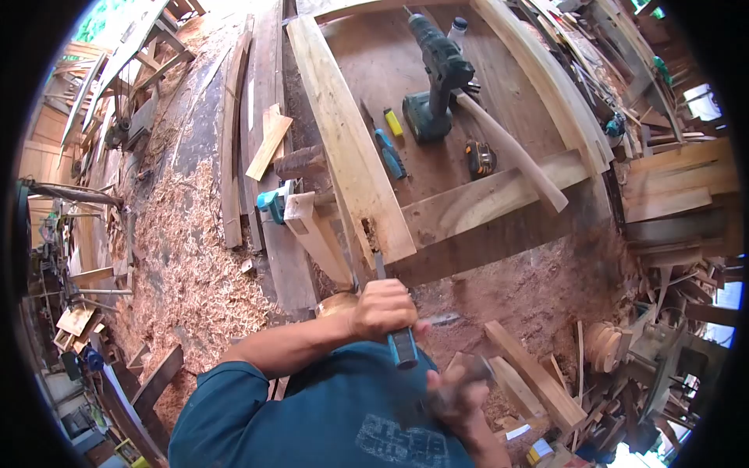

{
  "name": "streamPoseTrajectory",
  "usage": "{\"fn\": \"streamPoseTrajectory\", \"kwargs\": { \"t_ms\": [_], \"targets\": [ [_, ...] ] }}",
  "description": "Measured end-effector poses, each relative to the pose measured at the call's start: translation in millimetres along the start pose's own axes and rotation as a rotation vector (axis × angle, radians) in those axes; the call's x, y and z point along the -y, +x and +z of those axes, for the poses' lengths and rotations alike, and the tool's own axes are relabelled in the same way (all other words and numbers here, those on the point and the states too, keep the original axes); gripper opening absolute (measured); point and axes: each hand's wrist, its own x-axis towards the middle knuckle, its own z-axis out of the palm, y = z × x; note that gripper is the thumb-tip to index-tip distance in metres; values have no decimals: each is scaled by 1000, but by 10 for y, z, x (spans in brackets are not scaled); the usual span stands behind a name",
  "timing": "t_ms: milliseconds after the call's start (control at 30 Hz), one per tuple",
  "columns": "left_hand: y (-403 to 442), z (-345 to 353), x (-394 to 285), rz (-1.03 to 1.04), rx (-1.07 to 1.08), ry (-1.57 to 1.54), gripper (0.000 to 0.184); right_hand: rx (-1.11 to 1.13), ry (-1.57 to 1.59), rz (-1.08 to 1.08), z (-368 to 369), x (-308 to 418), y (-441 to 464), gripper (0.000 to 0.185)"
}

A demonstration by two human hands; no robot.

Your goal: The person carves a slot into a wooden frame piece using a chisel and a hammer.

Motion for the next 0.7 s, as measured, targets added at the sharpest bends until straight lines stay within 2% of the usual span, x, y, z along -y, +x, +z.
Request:
{"fn": "streamPoseTrajectory", "kwargs": {
  "t_ms": [33, 67, 167, 200, 267, 367, 467, 567, 600, 700],
  "targets": [
    [-21, 13, -19, -8, 3, 7, 27, -25, -35, -73, -22, 24, -35, 17],
    [-10, 29, 1, -5, 8, 14, 26, 210, -367, 108, 93, -122, -210, 12],
    [-25, 77, 44, 31, 15, 49, 26, 93, -1, 80, 32, -142, -65, 7],
    [-63, 101, 18, 35, 31, 67, 25, 15, 1, 2, 16, -99, -53, 6],
    [-77, 144, 46, 65, 46, 109, 23, -60, 57, 60, 57, -16, -61, 10],
    [-190, 227, 38, 118, 83, 150, 16, -87, 311, 185, 294, -225, -223, 27],
    [-296, 299, 83, 182, 151, 202, 18, -34, 395, 259, 410, -348, -262, 36],
    [-259, 346, 59, 197, 160, 211, 14, -46, 393, 460, 375, -229, -171, 26],
    [-332, 384, 88, 216, 189, 228, 17, -144, 362, 281, 540, -423, -301, 28],
    [-560, 553, 181, 269, 307, 305, 23, -35, 336, 347, 670, -789, -514, 28]
  ]
}}
